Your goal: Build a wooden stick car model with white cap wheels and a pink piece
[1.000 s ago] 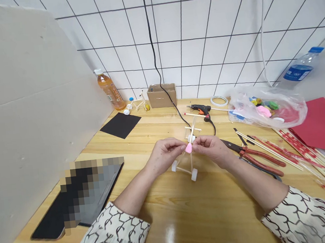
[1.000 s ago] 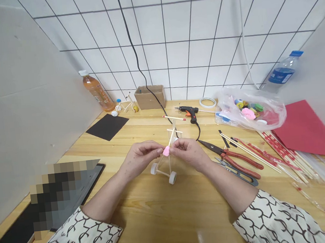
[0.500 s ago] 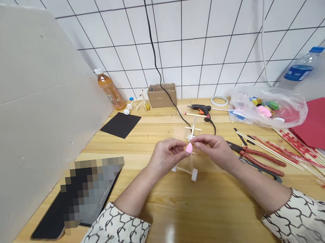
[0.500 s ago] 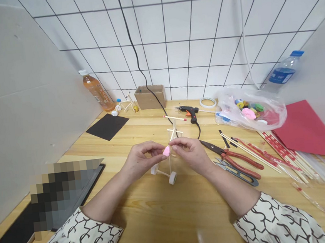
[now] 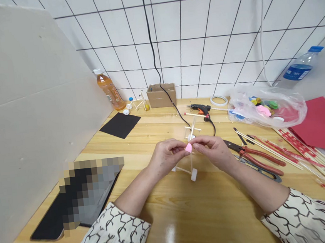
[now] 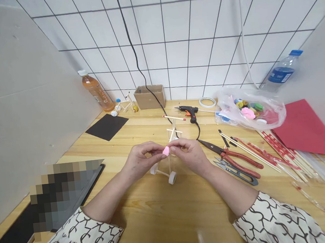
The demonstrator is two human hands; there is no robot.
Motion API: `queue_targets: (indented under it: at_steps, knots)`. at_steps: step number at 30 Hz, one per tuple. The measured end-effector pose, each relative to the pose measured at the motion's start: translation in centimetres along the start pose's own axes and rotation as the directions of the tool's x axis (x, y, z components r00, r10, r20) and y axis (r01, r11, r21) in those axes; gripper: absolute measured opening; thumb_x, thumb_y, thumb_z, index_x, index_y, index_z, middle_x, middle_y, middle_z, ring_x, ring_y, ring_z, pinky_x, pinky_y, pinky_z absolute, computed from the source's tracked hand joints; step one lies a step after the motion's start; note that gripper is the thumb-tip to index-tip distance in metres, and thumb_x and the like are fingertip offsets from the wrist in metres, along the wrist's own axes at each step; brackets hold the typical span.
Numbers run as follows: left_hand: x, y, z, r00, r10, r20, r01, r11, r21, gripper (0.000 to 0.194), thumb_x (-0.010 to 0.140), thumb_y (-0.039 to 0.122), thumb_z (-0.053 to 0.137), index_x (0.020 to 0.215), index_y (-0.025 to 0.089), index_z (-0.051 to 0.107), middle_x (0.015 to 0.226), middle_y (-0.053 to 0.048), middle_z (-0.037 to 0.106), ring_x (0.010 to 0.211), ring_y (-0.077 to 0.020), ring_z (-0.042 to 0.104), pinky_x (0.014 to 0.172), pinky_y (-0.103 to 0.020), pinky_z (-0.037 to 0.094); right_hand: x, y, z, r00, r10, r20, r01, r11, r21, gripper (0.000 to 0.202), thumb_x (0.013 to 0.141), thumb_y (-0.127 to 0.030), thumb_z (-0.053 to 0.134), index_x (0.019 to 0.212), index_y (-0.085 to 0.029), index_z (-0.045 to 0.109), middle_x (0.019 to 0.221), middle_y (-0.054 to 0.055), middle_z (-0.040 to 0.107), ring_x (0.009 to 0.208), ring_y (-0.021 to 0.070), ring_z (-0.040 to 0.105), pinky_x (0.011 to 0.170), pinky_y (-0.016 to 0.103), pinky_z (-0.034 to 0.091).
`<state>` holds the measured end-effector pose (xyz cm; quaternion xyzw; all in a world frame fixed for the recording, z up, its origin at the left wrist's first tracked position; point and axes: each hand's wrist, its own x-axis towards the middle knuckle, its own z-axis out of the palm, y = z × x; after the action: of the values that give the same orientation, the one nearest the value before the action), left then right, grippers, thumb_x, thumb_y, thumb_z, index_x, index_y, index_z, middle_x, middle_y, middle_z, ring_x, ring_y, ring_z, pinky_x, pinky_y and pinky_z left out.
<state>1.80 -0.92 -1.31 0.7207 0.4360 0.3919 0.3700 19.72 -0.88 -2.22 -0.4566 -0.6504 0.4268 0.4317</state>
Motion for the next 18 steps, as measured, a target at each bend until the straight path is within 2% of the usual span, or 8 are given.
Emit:
queue_targets:
  at_steps: [12, 18]
  knots:
    - [-0.13, 0.17, 0.21, 1.000, -0.006, -0.013, 0.006, 1.000, 0.014, 0.020, 0.066, 0.024, 0.072, 0.082, 0.012, 0.070, 0.068, -0.004, 0.063, 0.060, -0.0112, 0.053, 0.058, -0.022, 0.045, -0.01, -0.18, -0.18, 1.000, 0.024, 0.003, -0.024, 0.999, 0.026, 0.019, 0.074, -0.034, 0.061, 0.082, -0.019, 0.070, 0.083, 0.005, 0.070, 0.082, 0.0204, 0.062, 0.079, 0.034, 0.047]
    - [-0.14, -0.01, 0.36, 1.000, 0.009, -0.028, -0.008, 0.999, 0.042, 0.015, 0.069, 0.023, 0.069, 0.079, 0.013, 0.070, 0.068, -0.004, 0.064, 0.059, -0.0106, 0.052, 0.057, -0.021, 0.043, 0.08, 0.15, 0.07, 0.997, 0.069, 0.016, -0.071, 0.987, 0.142, 0.018, 0.072, -0.033, 0.063, 0.082, -0.019, 0.070, 0.081, 0.004, 0.070, 0.079, 0.0184, 0.061, 0.077, 0.032, 0.046]
